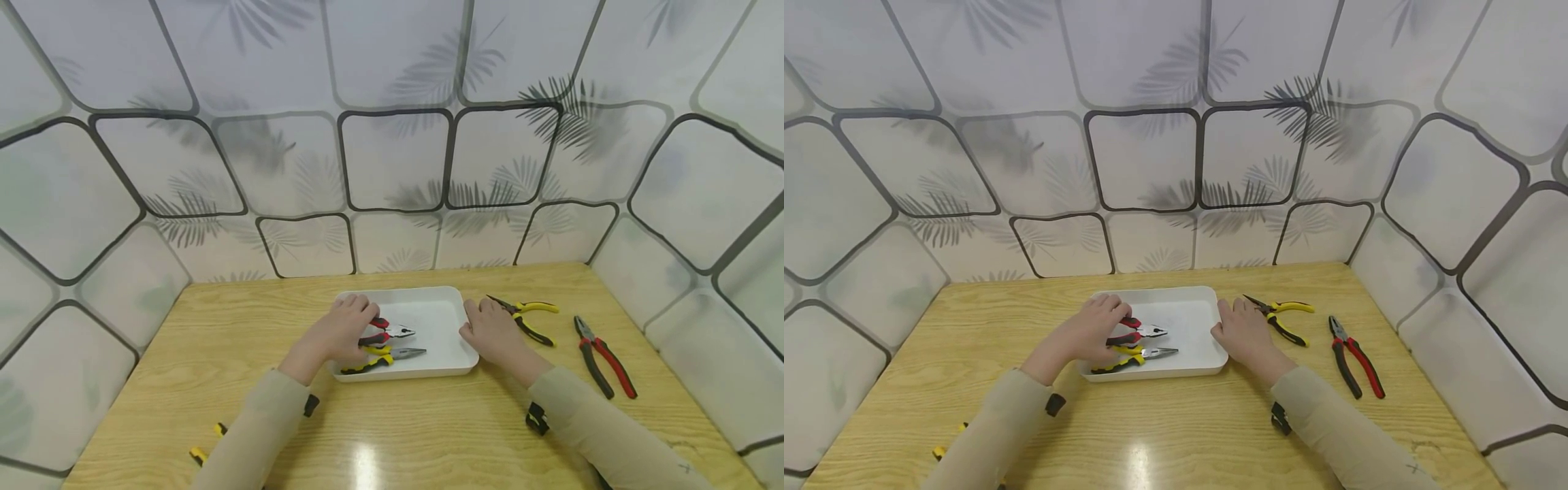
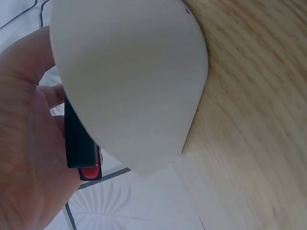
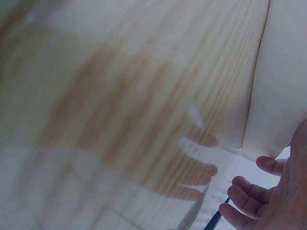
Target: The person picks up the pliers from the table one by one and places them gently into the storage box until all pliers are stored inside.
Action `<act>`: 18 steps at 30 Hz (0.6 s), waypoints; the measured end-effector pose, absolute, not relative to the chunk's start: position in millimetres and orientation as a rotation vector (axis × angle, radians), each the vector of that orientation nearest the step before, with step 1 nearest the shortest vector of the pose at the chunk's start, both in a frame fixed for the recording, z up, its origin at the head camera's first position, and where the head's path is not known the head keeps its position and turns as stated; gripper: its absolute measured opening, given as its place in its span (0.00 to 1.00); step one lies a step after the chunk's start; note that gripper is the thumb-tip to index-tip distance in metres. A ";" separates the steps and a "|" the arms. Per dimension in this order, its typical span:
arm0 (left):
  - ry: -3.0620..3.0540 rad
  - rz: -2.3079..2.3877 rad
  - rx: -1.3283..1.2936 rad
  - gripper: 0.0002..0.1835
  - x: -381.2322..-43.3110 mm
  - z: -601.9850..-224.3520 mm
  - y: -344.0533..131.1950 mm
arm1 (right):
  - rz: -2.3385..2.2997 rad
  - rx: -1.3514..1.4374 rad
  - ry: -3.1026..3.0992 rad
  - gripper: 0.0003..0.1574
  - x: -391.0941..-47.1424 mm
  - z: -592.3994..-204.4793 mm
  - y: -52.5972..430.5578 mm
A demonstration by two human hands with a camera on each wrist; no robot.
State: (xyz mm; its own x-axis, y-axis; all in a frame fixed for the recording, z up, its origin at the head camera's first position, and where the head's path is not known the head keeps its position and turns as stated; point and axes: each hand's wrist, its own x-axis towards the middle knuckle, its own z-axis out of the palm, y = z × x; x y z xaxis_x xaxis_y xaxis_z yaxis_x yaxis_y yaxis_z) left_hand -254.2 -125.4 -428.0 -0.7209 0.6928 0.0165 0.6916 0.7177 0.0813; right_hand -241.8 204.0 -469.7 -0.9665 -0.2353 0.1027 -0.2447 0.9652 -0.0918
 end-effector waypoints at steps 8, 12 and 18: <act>2.908 0.069 1.206 0.31 -257.4 -429.9 -122.0 | 0.164 0.378 -3.025 0.11 -242.1 -470.6 204.1; 2.913 0.030 1.218 0.30 -259.0 -430.5 -120.4 | 0.171 0.385 -3.023 0.11 -241.5 -470.1 204.2; 2.888 0.030 1.186 0.31 -260.0 -428.0 -116.7 | 0.168 0.386 -3.018 0.09 -241.2 -469.3 204.1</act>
